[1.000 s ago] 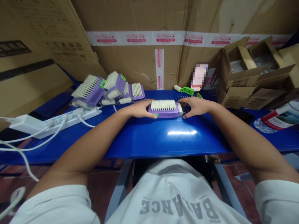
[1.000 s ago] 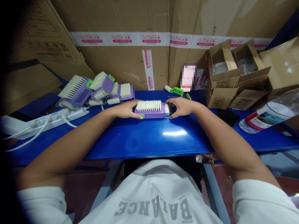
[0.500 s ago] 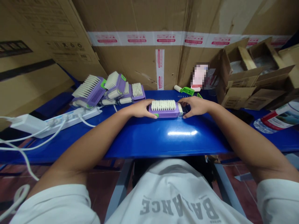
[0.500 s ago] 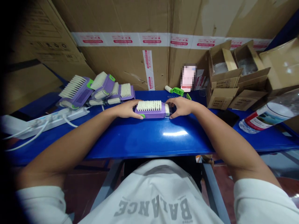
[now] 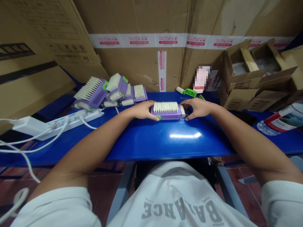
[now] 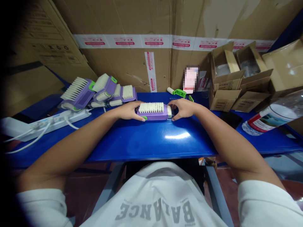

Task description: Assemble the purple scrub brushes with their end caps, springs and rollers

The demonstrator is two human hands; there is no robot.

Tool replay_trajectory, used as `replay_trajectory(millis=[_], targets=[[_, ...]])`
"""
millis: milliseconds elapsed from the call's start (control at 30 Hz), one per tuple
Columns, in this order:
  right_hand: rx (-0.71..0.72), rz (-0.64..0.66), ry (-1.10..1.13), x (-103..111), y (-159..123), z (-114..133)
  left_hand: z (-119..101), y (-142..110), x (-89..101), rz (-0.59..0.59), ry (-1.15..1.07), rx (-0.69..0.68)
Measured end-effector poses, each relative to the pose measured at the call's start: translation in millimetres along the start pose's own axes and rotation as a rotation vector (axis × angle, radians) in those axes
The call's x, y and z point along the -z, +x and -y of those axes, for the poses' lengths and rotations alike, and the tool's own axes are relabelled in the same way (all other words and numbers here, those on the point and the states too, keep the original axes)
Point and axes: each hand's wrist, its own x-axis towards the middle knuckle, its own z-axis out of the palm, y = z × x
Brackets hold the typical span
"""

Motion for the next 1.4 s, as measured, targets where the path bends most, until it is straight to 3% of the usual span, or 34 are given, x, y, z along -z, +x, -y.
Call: replay_trajectory(millis=[1400], targets=[[0.041, -0.01, 0.016, -4.2, 4.7, -5.6, 3.2, 1.0, -1.5, -0.028, 0.043, 0.007]])
